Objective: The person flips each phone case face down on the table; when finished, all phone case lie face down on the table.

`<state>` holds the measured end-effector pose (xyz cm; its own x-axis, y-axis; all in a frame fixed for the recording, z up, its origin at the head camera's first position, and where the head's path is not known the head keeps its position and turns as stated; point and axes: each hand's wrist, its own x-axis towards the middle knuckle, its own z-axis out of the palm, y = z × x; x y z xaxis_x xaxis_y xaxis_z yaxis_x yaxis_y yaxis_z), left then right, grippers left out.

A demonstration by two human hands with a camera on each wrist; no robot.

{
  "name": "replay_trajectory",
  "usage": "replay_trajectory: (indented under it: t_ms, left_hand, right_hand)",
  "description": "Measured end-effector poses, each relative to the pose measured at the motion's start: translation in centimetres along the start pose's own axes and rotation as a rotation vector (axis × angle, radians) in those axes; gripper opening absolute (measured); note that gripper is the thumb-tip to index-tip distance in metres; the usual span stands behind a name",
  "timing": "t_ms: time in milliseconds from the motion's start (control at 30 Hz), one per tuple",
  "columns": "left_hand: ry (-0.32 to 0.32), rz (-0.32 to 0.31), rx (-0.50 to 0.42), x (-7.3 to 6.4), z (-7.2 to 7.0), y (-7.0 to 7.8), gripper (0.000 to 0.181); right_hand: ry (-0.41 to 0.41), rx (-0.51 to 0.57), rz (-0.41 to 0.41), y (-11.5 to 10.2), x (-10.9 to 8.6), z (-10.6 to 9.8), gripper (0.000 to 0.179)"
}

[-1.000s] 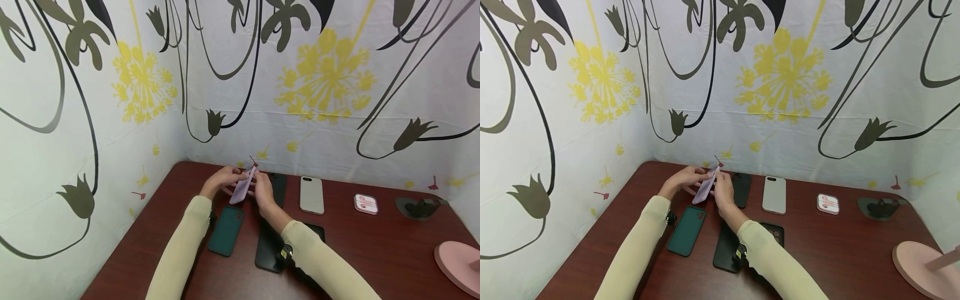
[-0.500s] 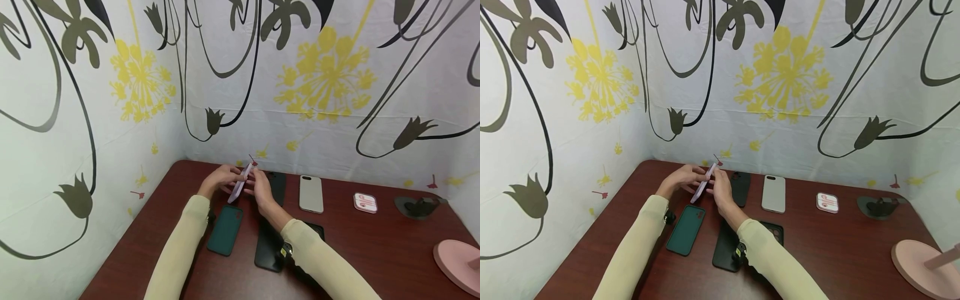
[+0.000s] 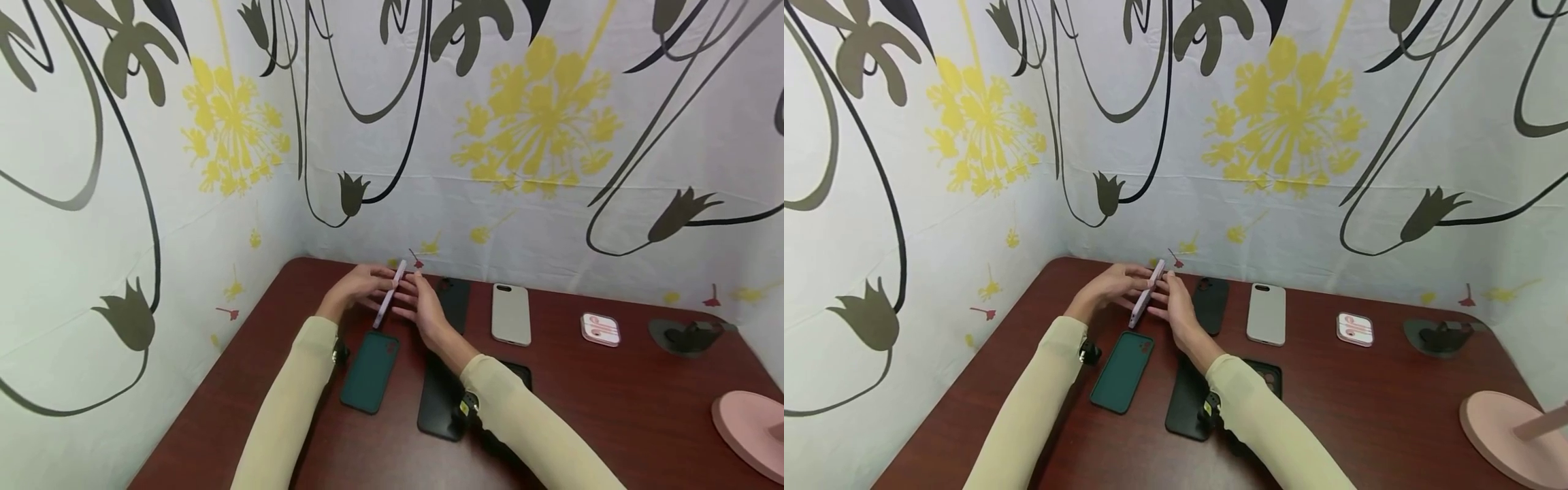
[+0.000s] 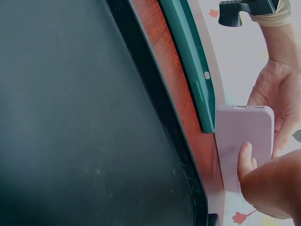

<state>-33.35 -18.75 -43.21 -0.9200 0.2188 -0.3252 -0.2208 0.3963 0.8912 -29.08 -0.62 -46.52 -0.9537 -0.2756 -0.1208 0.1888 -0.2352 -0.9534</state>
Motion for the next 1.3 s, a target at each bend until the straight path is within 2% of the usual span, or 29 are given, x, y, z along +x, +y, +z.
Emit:
replay_trajectory:
  t_ms: [233, 433, 533, 700, 900, 1067, 1200, 1300]
  left_hand:
    - [-0.015, 0.019, -0.038, 0.1, -0.2, 0.1, 0.042]
    - [-0.017, 0.034, -0.016, 0.2, -0.4, 0.0, 0.041]
    - [-0.012, 0.033, -0.009, 0.2, -0.4, 0.0, 0.042]
    - [0.009, 0.038, -0.018, 0.4, -0.3, 0.0, 0.043]
    - [0.027, 0.036, -0.029, 0.6, 0.0, 0.0, 0.044]
    - [0.08, 0.01, -0.039, 0.6, -0.3, -0.5, 0.05]
    - [0.097, 0.01, -0.048, 0.7, -0.7, -0.9, 0.053]
    - [0.095, 0.016, -0.055, 0.9, -0.8, -1.2, 0.053]
  right_hand:
    - [-0.017, 0.012, 0.023, 0.3, 0.2, -0.1, 0.076]
    - [-0.042, -0.007, 0.037, 0.7, 0.3, -0.3, 0.077]
    - [-0.044, 0.019, 0.047, 0.8, 0.2, -0.4, 0.077]
    - [-0.017, 0.09, 0.062, 1.0, 0.3, -0.4, 0.075]
    - [0.023, 0.063, 0.08, 1.1, 0.4, -0.5, 0.081]
    - [0.038, 0.085, 0.079, 1.2, 0.5, -0.6, 0.084]
    - [0.039, 0.105, 0.077, 1.2, 0.5, -0.6, 0.083]
    - [0.053, 0.122, 0.087, 1.2, 0.5, -0.5, 0.076]
